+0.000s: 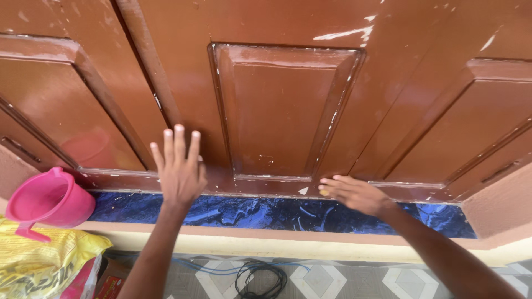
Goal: The person wipes the surface of a brown double door using a yellow sponge. They clean the glass panels and wooden panels, moving from top to bottom and side to side.
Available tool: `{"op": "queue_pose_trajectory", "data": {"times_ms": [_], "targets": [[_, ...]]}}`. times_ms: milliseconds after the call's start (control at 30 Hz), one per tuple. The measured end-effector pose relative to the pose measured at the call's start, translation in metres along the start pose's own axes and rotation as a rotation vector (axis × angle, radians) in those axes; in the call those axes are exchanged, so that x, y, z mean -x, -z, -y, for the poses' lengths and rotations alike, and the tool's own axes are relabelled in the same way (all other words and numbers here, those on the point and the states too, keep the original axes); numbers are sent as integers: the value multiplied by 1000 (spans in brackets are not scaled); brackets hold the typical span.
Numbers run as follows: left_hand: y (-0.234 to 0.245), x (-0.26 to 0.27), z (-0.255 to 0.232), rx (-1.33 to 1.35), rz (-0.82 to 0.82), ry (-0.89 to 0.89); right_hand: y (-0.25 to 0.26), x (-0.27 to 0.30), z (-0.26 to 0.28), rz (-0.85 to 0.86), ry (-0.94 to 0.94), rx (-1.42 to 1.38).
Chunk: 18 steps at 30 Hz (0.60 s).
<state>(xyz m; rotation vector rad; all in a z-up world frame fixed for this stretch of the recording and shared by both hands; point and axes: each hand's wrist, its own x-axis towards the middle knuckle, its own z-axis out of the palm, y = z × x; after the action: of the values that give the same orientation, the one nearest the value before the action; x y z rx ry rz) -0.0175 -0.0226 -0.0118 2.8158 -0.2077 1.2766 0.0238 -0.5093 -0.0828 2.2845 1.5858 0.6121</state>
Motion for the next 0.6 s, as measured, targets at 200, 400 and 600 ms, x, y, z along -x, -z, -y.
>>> {"op": "queue_pose_trajectory", "data": {"times_ms": [200, 400, 600], "targets": [[18, -30, 16, 67, -105, 30, 105, -11, -28, -132, -130, 189], [51, -80, 20, 91, -199, -18, 188, -143, -17, -666, -250, 150], [95, -125, 38, 181, -328, -78, 235, -290, -24, -974, -290, 92]]}}
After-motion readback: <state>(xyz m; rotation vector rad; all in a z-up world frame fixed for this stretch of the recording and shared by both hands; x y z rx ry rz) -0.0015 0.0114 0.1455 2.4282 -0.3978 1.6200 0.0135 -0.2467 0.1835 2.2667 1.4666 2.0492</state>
